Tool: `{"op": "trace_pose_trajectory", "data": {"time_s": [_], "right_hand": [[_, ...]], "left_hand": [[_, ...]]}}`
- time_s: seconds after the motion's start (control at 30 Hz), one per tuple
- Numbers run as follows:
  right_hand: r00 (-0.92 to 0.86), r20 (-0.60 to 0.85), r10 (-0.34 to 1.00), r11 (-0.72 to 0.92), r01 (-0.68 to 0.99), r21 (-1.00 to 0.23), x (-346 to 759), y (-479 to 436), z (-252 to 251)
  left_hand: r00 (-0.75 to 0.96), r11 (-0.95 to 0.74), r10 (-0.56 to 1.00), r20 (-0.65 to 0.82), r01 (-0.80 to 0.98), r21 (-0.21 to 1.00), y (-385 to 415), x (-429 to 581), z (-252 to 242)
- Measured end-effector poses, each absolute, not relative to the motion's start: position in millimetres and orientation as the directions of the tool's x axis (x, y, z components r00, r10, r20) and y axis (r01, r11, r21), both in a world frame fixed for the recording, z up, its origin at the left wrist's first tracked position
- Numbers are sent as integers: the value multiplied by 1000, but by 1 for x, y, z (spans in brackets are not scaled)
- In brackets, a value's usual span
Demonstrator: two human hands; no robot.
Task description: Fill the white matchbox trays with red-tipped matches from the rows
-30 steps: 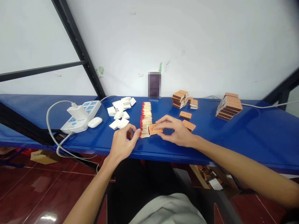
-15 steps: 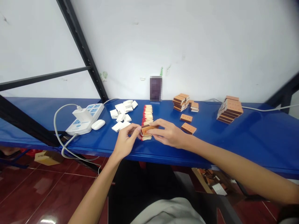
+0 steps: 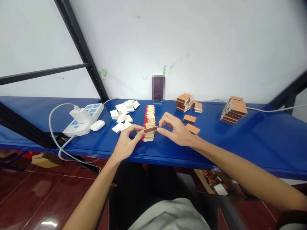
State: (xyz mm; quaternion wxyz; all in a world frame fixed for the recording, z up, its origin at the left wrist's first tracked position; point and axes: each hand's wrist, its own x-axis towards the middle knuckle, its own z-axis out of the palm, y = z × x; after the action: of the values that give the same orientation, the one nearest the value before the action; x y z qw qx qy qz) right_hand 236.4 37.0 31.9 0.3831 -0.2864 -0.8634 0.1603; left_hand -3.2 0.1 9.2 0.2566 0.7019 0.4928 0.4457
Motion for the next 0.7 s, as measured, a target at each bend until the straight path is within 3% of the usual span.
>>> {"op": "trace_pose_trajectory", "data": {"time_s": [0.23, 0.43, 0.6, 0.7], "right_hand": [[-629, 461, 627, 757, 350, -552, 239, 36, 25], [-600, 538, 592, 805, 404, -435, 233, 34, 22], [-648, 613, 453, 891, 314, -328, 229, 37, 14], [-673, 586, 451, 892, 315, -324, 230, 38, 13]], "left_hand": [[208, -452, 890, 405, 515, 729, -7, -7, 9], [346, -577, 811, 473, 610, 543, -10, -13, 9], [340, -581, 803, 490, 630, 515, -7, -19, 7], [359, -577, 807, 469, 650, 495, -7, -21, 5]]}}
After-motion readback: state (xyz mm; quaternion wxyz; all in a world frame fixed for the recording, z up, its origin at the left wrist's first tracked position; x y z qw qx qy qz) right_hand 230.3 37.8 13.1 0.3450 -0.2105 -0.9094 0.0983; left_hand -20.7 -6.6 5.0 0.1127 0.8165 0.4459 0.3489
